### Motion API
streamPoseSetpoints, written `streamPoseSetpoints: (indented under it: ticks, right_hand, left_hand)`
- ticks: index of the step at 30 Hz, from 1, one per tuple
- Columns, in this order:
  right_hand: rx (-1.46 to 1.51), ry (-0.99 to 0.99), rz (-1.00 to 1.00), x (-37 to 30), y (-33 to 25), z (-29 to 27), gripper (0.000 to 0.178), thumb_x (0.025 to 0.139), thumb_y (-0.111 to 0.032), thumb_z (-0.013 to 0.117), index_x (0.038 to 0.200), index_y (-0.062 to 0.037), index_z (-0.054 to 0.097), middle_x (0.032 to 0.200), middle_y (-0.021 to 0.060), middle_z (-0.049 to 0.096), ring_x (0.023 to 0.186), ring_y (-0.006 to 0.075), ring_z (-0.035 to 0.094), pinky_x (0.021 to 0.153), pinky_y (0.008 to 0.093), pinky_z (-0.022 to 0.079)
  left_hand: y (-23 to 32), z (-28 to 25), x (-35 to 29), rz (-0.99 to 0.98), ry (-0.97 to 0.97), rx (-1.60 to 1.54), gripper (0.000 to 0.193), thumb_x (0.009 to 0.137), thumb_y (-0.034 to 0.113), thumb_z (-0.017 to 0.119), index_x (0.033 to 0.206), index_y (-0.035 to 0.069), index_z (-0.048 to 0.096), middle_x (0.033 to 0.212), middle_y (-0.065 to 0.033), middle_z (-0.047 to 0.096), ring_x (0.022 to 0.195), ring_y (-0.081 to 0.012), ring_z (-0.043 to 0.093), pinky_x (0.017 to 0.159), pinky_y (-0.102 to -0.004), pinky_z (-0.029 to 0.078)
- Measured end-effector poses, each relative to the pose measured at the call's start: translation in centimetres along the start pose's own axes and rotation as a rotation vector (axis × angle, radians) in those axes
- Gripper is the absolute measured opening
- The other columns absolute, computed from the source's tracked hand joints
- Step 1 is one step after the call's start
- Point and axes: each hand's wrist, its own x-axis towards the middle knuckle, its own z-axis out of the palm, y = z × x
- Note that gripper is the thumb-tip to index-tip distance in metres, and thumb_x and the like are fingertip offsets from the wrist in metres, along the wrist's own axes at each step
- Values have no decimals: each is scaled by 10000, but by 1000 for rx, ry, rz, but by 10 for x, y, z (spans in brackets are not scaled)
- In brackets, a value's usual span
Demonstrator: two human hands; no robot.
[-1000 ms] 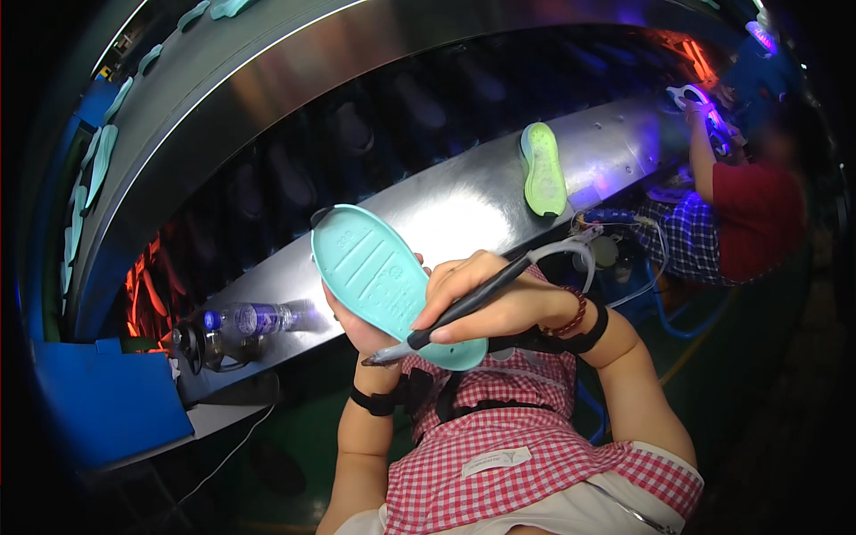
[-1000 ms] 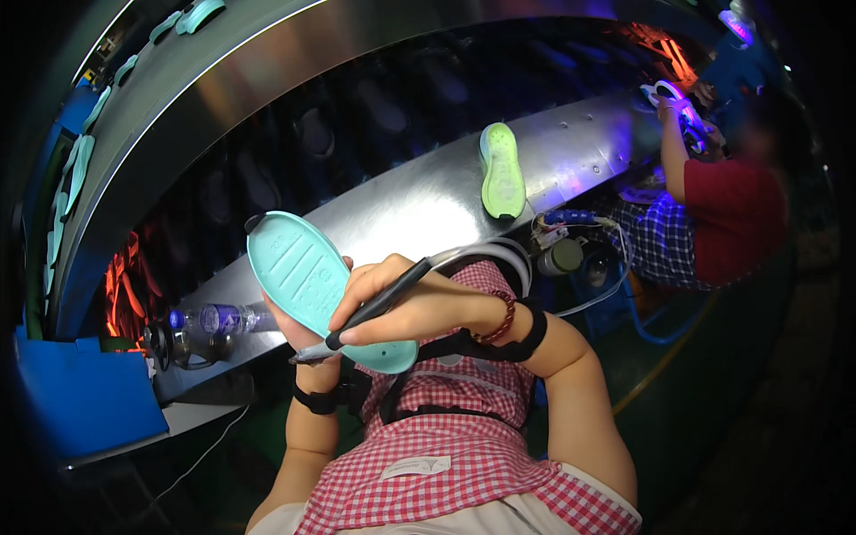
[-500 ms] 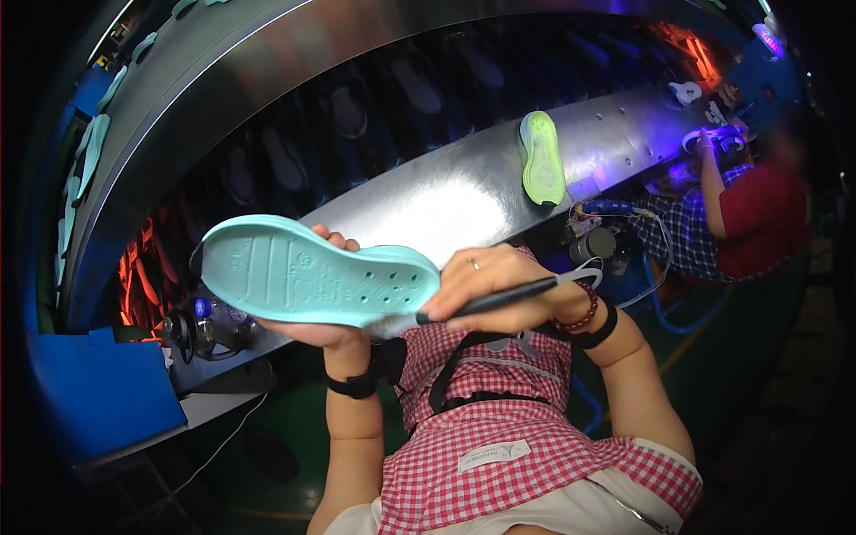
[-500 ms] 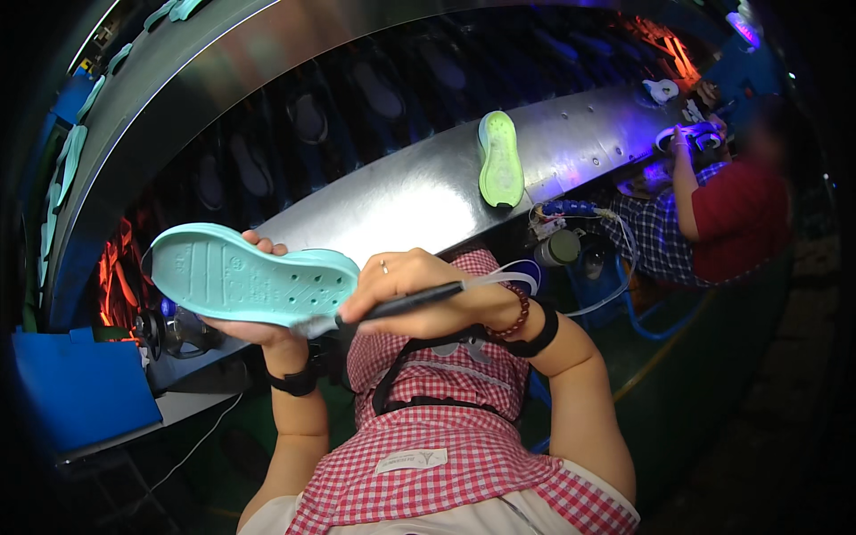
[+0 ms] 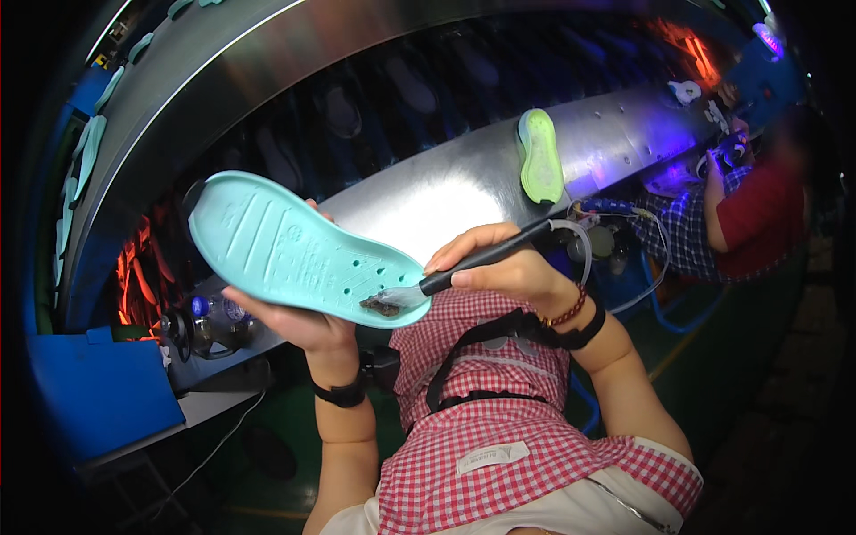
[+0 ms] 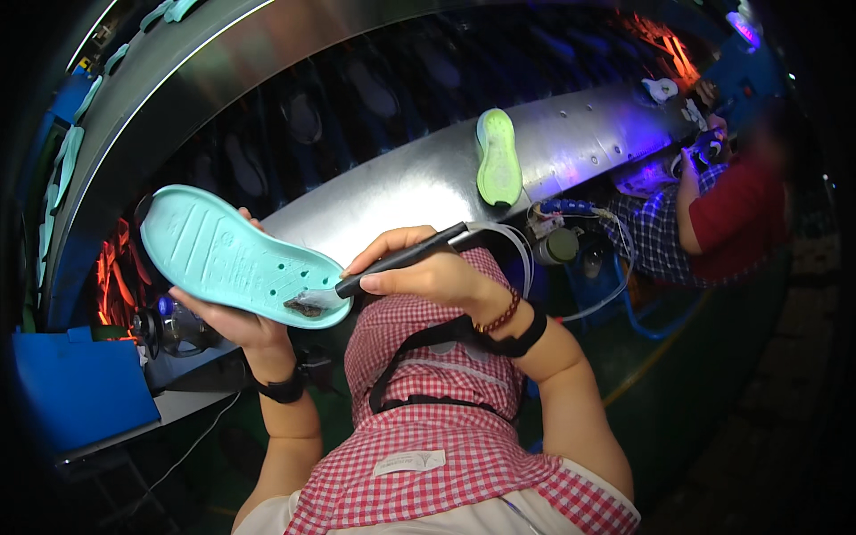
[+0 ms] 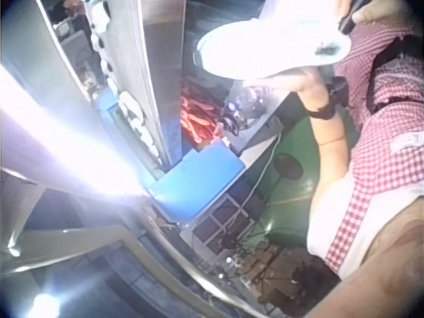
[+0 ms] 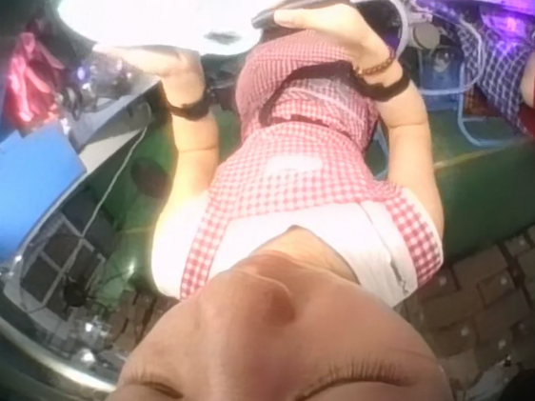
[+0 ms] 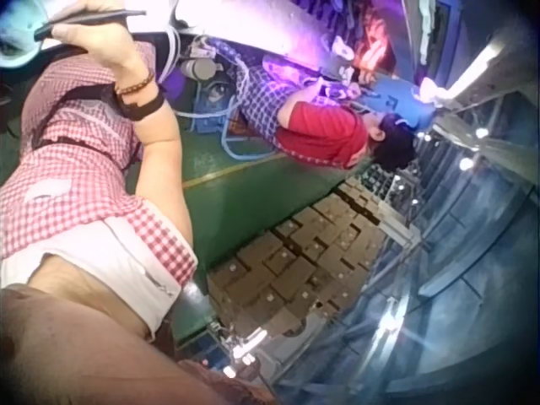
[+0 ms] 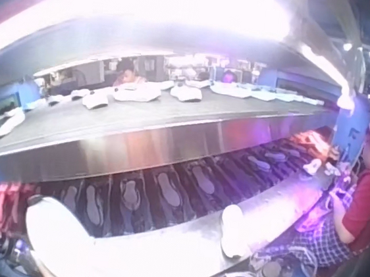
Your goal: Applying a liquid (likely glue or primer) to the underside of shoe soles using a brush on an assembly line.
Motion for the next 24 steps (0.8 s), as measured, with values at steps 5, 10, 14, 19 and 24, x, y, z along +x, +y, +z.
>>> streamPoseSetpoints:
  ticks: [5, 10, 14, 19, 24]
  right_hand:
    - [141, 116, 70, -4, 3, 20, 200, 785, -35, 635, 970, 36, 606, 913, 123, 642, 806, 144, 617, 742, 243, 505]
    - [-222, -143, 60, -4, -36, 11, 200, 743, -39, 671, 938, 1, 652, 785, 72, 663, 670, 84, 602, 599, 190, 475]
    - [-459, -206, -67, 6, -35, 14, 198, 723, -11, 670, 919, 5, 648, 829, 106, 667, 738, 163, 639, 668, 246, 499]
    - [-515, -399, -125, 10, -60, 6, 181, 722, -41, 681, 893, 9, 645, 907, 139, 656, 818, 228, 646, 730, 301, 508]
    - [-534, -618, -141, 25, -59, -1, 154, 736, -21, 645, 886, 14, 633, 876, 139, 657, 801, 249, 641, 711, 305, 504]
  left_hand:
    - [-31, -14, -25, -256, -253, -63, 753, 840, 637, 291, 1311, 52, 350, 1182, -227, 492, 998, -344, 555, 838, -476, 470]
    - [-21, -48, -13, -436, -305, 100, 692, 846, 543, 408, 1302, 28, 346, 1128, -226, 516, 987, -358, 548, 748, -511, 491]
    - [-6, -31, 1, -469, -445, 297, 614, 859, 441, 445, 1270, -8, 366, 1124, -171, 548, 971, -269, 586, 847, -405, 484]
    - [9, -9, 8, -893, -412, 432, 556, 858, 353, 471, 1246, -37, 387, 1103, -199, 549, 975, -246, 581, 872, -362, 460]
    - [11, 8, 8, -975, -341, 718, 506, 862, 321, 467, 1220, -35, 433, 1101, -169, 559, 968, -218, 575, 842, -321, 459]
